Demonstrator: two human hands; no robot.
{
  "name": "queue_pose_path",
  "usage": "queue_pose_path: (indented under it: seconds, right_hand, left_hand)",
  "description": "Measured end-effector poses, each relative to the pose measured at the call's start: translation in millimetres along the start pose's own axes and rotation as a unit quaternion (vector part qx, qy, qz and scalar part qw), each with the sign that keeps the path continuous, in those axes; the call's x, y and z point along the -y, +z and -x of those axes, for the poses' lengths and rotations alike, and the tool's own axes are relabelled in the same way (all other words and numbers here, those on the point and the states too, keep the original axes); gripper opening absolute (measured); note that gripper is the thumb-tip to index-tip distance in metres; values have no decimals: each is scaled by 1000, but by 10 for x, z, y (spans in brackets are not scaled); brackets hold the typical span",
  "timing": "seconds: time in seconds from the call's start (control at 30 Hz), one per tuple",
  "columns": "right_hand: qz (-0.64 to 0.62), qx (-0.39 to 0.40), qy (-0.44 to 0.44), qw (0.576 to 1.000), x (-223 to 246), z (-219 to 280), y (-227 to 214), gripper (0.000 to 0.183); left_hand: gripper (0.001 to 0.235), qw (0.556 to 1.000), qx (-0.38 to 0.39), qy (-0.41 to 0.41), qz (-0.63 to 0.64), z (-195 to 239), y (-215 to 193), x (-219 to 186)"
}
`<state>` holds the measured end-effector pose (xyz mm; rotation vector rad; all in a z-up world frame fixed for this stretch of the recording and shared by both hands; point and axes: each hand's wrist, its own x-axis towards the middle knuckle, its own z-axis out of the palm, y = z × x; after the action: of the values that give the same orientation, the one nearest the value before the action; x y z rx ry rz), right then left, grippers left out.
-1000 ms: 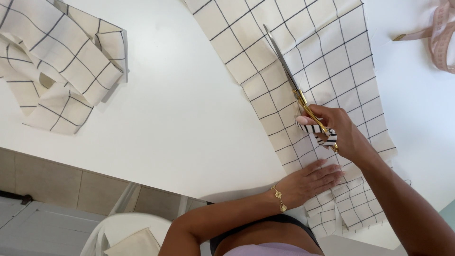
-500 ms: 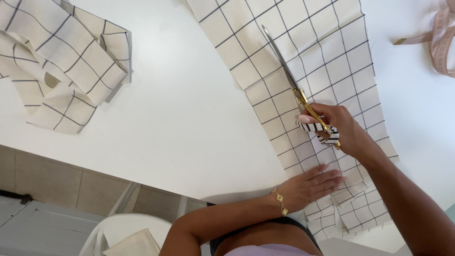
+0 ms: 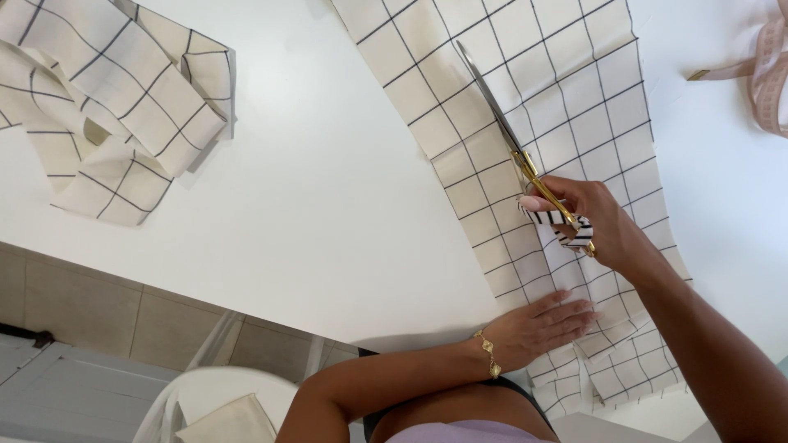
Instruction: The person cuts a piece of white fabric with a black grid pattern using gold-handled scissors on a white table. They hold the fabric with their left hand while cutting with their right hand, occasionally adjusting the fabric's position.
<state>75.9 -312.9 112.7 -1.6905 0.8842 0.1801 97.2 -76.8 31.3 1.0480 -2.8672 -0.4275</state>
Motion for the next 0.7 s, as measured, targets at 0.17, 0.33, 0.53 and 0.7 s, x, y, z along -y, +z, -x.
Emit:
queue_pose_path:
  seconds: [0.17, 0.33, 0.53, 0.7]
  right_hand:
    - [14, -7, -6, 1000, -70, 1, 0, 31]
    - [31, -7, -8, 999, -66, -22, -20, 29]
    - [-16, 37, 34, 999, 99, 138, -86, 13]
    - [-16, 38, 234, 971, 477, 854, -313, 30]
  left_hand:
    - [60, 1000, -23, -10, 16, -18, 49, -37]
    - [58, 999, -39, -15, 12, -29, 29, -35]
    - [53, 995, -89, -32, 33, 2, -94, -102]
    - [58, 977, -136, -134, 96, 329, -675, -112]
